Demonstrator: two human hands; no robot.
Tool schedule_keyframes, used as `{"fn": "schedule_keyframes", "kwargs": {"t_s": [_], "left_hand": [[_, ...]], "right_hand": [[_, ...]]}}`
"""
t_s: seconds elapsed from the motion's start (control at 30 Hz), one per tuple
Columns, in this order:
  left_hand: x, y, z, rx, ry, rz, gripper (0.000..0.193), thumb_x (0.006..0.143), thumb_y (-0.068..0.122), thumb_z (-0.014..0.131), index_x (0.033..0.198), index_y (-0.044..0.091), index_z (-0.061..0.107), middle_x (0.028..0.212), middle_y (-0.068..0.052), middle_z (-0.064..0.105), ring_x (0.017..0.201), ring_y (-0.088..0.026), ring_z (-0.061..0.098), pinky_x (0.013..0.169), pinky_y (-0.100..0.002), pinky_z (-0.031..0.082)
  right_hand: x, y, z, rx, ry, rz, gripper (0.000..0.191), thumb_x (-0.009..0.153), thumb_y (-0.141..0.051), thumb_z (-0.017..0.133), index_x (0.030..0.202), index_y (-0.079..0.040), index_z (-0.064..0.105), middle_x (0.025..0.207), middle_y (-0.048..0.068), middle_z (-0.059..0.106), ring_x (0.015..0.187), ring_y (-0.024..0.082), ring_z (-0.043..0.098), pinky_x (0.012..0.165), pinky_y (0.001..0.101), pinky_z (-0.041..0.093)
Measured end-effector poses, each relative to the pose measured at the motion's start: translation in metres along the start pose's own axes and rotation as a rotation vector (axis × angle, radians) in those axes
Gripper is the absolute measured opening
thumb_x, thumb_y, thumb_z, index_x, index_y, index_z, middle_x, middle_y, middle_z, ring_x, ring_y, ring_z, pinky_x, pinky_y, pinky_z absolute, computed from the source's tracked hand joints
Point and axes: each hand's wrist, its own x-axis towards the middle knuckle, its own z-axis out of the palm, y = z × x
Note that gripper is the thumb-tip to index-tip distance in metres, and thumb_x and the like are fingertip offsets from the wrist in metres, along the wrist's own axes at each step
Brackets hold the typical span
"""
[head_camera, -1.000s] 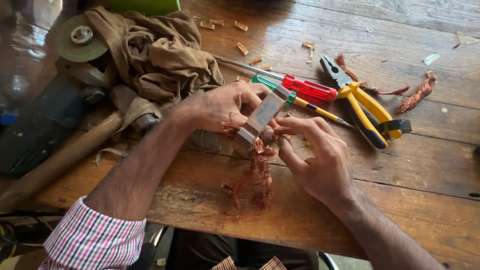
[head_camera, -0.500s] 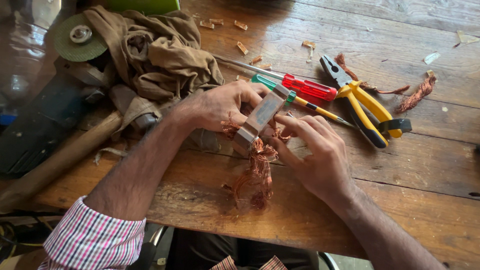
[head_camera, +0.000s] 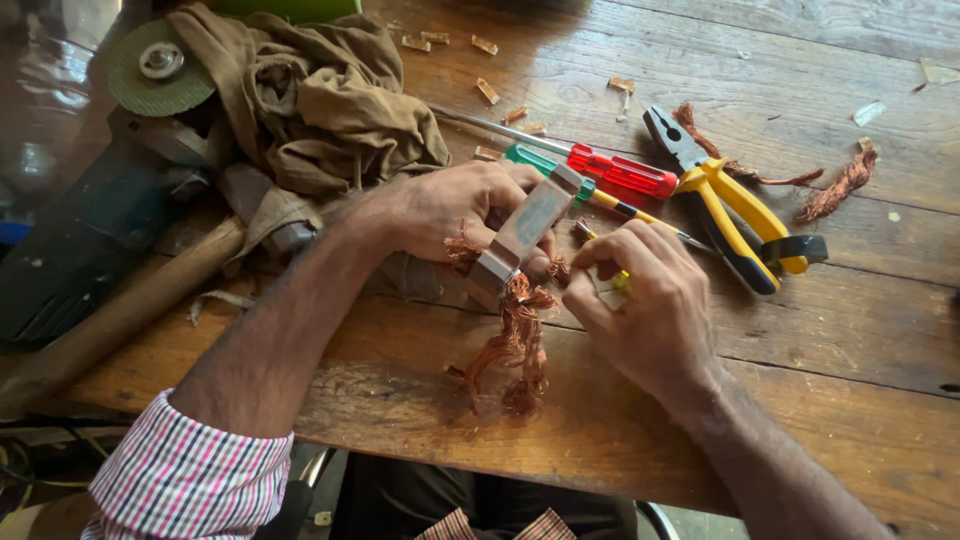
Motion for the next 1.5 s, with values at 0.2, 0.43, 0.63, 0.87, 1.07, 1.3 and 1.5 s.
{"fn": "schedule_keyframes", "kwargs": {"t_s": [0.2, 0.43, 0.63, 0.87, 1.07, 1.3, 1.5], "left_hand": [[0.0, -0.003, 0.001, 0.047, 0.022, 0.002, 0.043, 0.083, 0.052, 0.078, 0.101, 0.013, 0.08, 0.131, -0.006, 0.065, 0.125, -0.023, 0.059, 0.104, -0.04, 0.047], [-0.001, -0.003, 0.0, 0.013, 0.015, -0.018, 0.044, 0.081, 0.051, 0.078, 0.105, 0.014, 0.081, 0.135, -0.007, 0.063, 0.128, -0.023, 0.057, 0.104, -0.04, 0.048], [0.0, -0.002, 0.0, -0.001, 0.017, -0.052, 0.042, 0.081, 0.051, 0.078, 0.106, 0.017, 0.081, 0.144, -0.007, 0.058, 0.133, -0.025, 0.053, 0.106, -0.043, 0.046], [-0.001, -0.003, -0.001, 0.021, 0.027, -0.002, 0.042, 0.082, 0.051, 0.079, 0.105, 0.016, 0.082, 0.147, -0.009, 0.059, 0.136, -0.026, 0.053, 0.11, -0.042, 0.044], [0.002, 0.001, -0.002, 0.053, 0.025, 0.016, 0.043, 0.073, 0.05, 0.084, 0.097, 0.014, 0.084, 0.135, -0.009, 0.066, 0.128, -0.025, 0.058, 0.106, -0.04, 0.047], [-0.003, 0.0, -0.005, -0.034, 0.117, -0.034, 0.037, 0.076, 0.04, 0.085, 0.104, 0.016, 0.083, 0.131, -0.006, 0.065, 0.116, -0.02, 0.064, 0.096, -0.036, 0.056], [-0.006, -0.007, -0.007, -0.017, 0.141, -0.035, 0.029, 0.078, 0.03, 0.083, 0.099, 0.009, 0.08, 0.123, -0.005, 0.068, 0.104, -0.017, 0.069, 0.091, -0.032, 0.058]], "right_hand": [[-0.003, 0.013, -0.007, -0.144, 0.094, -0.071, 0.011, 0.082, -0.005, 0.077, 0.089, -0.007, 0.068, 0.088, 0.008, 0.066, 0.088, 0.023, 0.064, 0.08, 0.039, 0.054], [-0.002, 0.011, -0.013, 0.054, 0.094, -0.09, 0.029, 0.086, -0.009, 0.079, 0.113, -0.003, 0.071, 0.109, 0.012, 0.068, 0.098, 0.021, 0.067, 0.087, 0.0353, 0.058], [0.003, 0.0, -0.004, -0.027, 0.016, -0.179, 0.016, 0.088, -0.01, 0.082, 0.101, -0.007, 0.073, 0.102, 0.009, 0.069, 0.096, 0.024, 0.067, 0.082, 0.0381, 0.055], [0.003, -0.003, -0.009, 0.034, 0.023, -0.055, 0.014, 0.085, -0.008, 0.079, 0.097, -0.005, 0.071, 0.098, 0.008, 0.07, 0.092, 0.024, 0.069, 0.082, 0.0383, 0.056], [0.003, -0.005, 0.001, 0.161, 0.041, 0.018, 0.016, 0.088, -0.01, 0.082, 0.101, -0.006, 0.073, 0.096, 0.007, 0.074, 0.084, 0.018, 0.072, 0.073, 0.0314, 0.058], [0.003, -0.003, 0.008, 0.129, -0.02, 0.071, 0.027, 0.082, -0.012, 0.084, 0.101, -0.004, 0.067, 0.094, 0.008, 0.07, 0.081, 0.02, 0.069, 0.072, 0.0349, 0.057], [0.002, -0.003, 0.009, 0.105, -0.014, -0.092, 0.023, 0.085, -0.012, 0.083, 0.105, -0.007, 0.073, 0.101, 0.012, 0.069, 0.093, 0.027, 0.068, 0.078, 0.0401, 0.056]]}}
